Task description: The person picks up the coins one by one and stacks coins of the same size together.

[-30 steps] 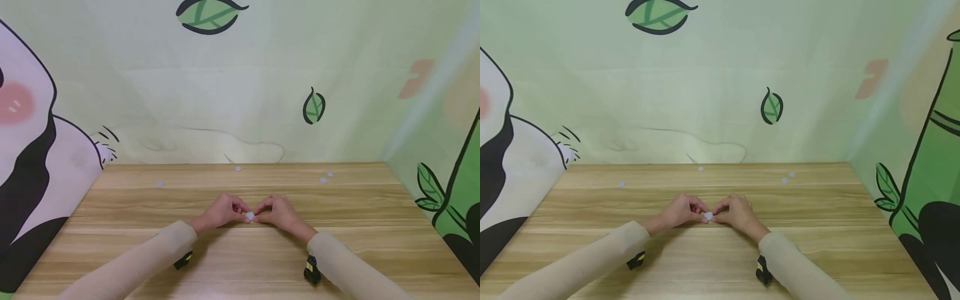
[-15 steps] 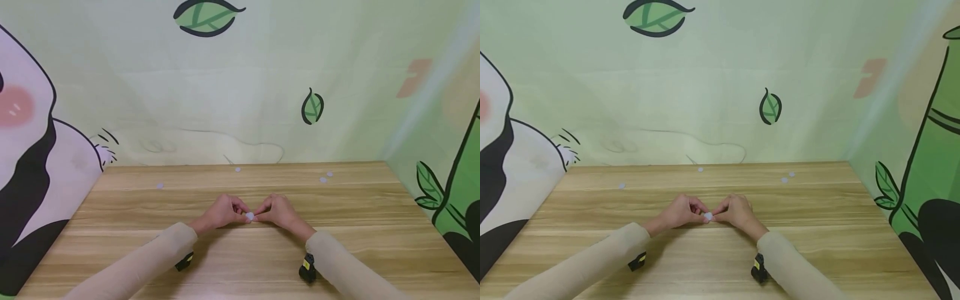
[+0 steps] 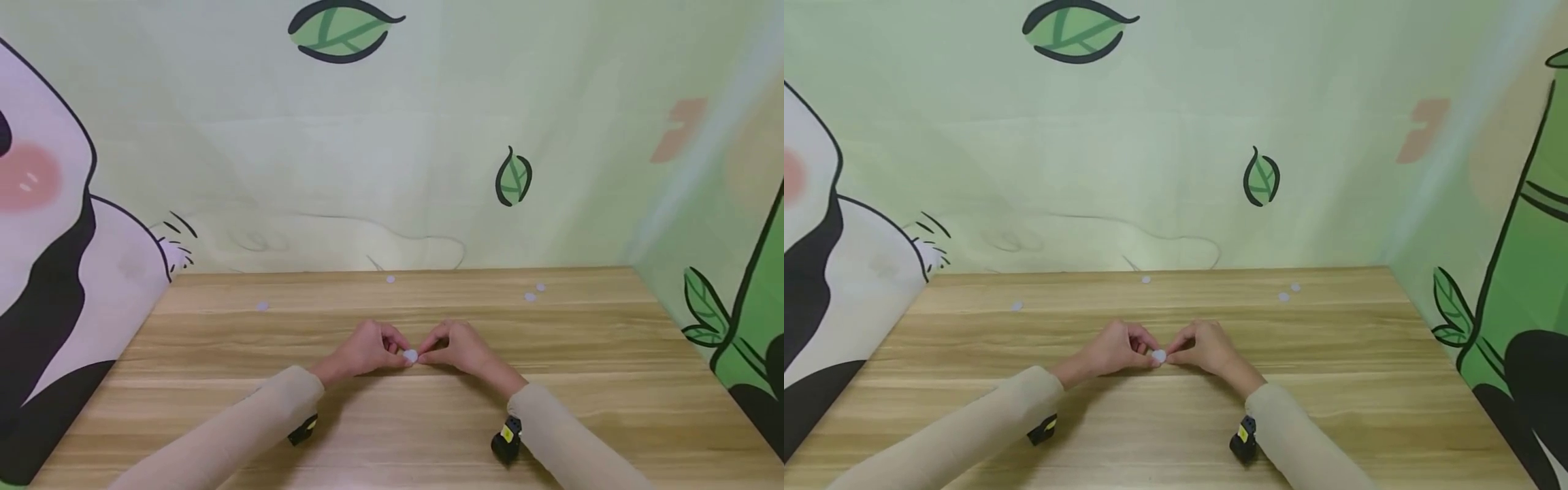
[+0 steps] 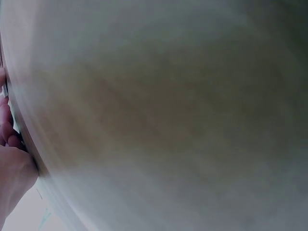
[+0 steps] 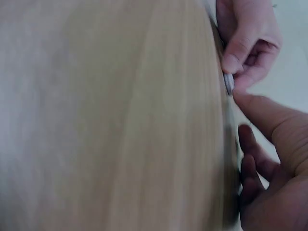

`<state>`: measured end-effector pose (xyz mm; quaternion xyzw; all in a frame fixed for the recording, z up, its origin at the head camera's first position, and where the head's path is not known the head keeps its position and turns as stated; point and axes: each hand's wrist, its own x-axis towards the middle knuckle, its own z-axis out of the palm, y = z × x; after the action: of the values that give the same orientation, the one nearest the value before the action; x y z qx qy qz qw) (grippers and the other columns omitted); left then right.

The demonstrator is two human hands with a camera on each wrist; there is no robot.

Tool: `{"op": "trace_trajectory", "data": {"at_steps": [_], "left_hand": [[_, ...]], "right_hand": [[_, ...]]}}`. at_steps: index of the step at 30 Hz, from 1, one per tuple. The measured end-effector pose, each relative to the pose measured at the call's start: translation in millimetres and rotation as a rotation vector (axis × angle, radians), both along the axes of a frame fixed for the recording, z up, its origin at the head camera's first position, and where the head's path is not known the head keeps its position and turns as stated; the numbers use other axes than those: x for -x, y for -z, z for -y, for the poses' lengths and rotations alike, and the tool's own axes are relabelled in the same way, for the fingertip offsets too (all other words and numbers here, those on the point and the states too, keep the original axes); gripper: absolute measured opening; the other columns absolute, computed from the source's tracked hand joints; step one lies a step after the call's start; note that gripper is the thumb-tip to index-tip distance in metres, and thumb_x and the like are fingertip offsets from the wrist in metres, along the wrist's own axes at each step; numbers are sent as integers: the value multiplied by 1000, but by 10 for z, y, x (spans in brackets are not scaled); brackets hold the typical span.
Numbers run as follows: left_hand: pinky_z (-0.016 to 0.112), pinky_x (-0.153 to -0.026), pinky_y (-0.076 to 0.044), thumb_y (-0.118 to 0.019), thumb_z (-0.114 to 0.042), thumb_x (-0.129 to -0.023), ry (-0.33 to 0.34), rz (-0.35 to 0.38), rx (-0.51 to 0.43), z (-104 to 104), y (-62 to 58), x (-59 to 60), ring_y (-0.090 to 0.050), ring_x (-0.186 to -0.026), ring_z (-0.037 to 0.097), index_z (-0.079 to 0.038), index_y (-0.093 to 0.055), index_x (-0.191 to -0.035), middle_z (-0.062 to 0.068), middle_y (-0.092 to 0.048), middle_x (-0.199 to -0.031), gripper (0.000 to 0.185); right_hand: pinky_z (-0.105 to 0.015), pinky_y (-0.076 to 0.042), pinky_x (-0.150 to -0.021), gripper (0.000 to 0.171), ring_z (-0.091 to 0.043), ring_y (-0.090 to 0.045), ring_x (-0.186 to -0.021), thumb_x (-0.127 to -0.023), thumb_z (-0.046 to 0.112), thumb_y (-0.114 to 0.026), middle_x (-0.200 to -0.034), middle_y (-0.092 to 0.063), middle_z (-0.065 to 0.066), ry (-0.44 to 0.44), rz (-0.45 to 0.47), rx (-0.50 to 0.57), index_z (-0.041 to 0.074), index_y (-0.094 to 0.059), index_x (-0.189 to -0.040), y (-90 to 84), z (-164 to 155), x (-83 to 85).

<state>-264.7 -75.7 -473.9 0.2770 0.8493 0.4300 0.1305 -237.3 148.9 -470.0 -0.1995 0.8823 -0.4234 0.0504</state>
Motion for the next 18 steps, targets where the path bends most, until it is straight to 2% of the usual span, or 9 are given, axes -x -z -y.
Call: {"op": "trace_trajectory", "data": {"at_steps": [6, 12, 18], "left_hand": [[18, -58, -38, -88, -13, -80, 11, 1, -18, -10, 15, -18, -48, -63, 3, -8, -79, -88, -8, -56, -68, 14], [18, -58, -38, -88, -11, -79, 1, -7, -33, -2, 24, -21, -48, -64, 4, -7, -79, -87, -8, -55, -68, 13], [18, -59, -40, -88, -15, -80, 11, -18, -8, 11, 8, 9, -49, -64, 3, -7, -78, -88, -7, -57, -69, 15]], "right_hand": [[-25, -51, -79, 17, -15, -65, -92, -87, 15, -82, -99, -76, -1, -38, 28, 51, 7, -78, -102, -20, -94, -1], [-40, -52, -93, 32, -22, -65, -110, -93, 25, -77, -114, -75, -4, -53, 45, 106, 10, -74, -121, -53, -126, -24], [-46, -50, -98, 34, -21, -62, -120, -94, 35, -74, -126, -71, 3, -2, 20, 90, 20, -74, -125, -67, -250, 24]]}}
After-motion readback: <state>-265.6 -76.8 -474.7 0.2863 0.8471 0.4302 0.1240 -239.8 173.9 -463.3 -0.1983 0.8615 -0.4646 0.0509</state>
